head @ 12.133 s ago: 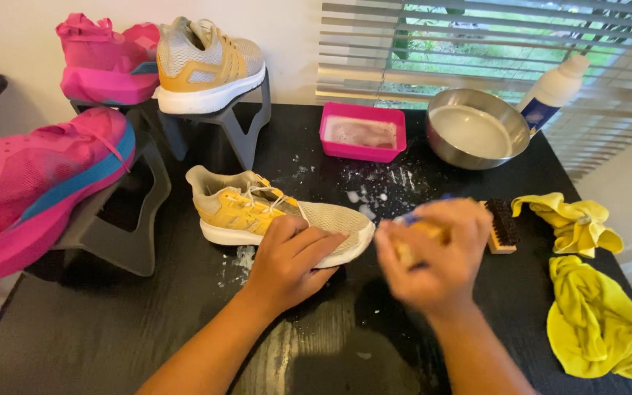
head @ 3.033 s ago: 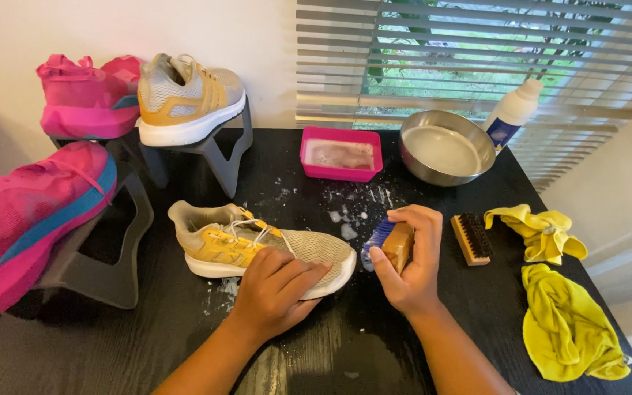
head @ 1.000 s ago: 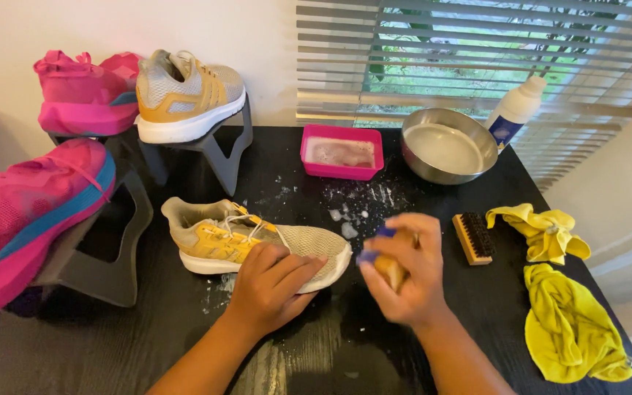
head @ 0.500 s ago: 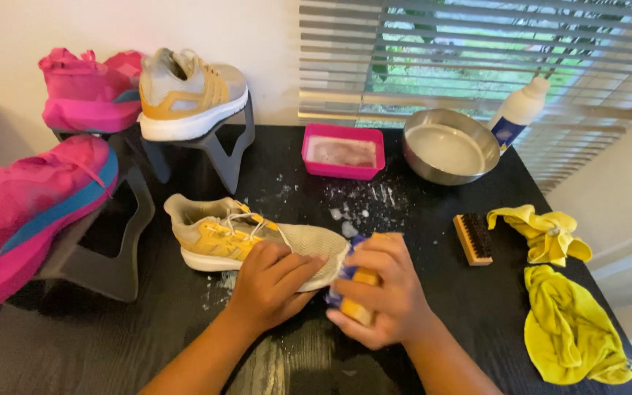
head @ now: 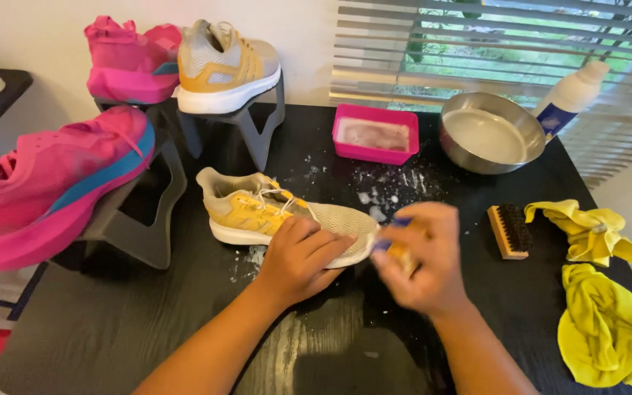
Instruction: The person scrubs a yellow and white sneaker with a brush and cleaning solution, then wipes it with a yellow cloth. The person holds the shoe steady with one hand while scrubbing with the other, then uses the cloth to remove excess foam and moisture.
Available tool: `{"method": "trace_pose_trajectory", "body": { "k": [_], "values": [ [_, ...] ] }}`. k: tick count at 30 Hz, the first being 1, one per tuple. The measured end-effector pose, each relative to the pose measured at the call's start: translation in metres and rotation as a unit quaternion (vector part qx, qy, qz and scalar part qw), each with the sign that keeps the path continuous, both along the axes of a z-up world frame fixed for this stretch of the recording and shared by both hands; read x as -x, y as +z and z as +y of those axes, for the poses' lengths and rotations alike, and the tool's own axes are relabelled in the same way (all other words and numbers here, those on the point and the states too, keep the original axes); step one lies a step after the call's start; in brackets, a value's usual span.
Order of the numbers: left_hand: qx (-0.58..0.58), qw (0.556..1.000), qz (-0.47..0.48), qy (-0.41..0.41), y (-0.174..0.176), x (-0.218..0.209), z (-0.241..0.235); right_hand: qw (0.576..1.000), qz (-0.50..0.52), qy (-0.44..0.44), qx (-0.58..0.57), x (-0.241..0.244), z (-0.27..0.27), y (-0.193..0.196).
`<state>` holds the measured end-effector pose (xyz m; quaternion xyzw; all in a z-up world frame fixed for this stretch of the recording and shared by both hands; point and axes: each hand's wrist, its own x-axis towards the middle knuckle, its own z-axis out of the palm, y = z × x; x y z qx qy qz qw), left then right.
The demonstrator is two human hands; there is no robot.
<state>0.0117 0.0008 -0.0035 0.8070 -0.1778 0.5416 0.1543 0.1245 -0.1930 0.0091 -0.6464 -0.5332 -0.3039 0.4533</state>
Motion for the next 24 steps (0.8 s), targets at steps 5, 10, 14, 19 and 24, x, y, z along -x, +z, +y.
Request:
{"method": "trace_pose_trajectory", "body": {
  "k": [5, 10, 14, 19, 24],
  "values": [
    [0.005, 1.000, 0.005, -0.006, -0.004, -0.001, 0.001, 0.999, -0.008, 0.018, -0.031, 0.004, -0.010, -0.002],
    [-0.003, 1.000, 0.021, -0.007, -0.007, -0.011, 0.003, 0.999, -0.036, 0.015, 0.011, 0.000, 0.004, 0.002],
    [-0.005, 1.000, -0.013, 0.025, -0.012, -0.021, 0.007, 0.997, 0.078, -0.011, -0.009, -0.010, -0.002, 0.007],
    [0.007, 1.000, -0.019, 0.019, -0.009, -0.037, 0.003, 0.996, 0.036, 0.082, 0.014, -0.033, 0.014, 0.020],
    [0.027, 0.997, -0.057, 0.048, -0.010, -0.049, 0.000, 0.998, 0.059, 0.019, -0.027, -0.045, 0.008, 0.015]
  ]
}}
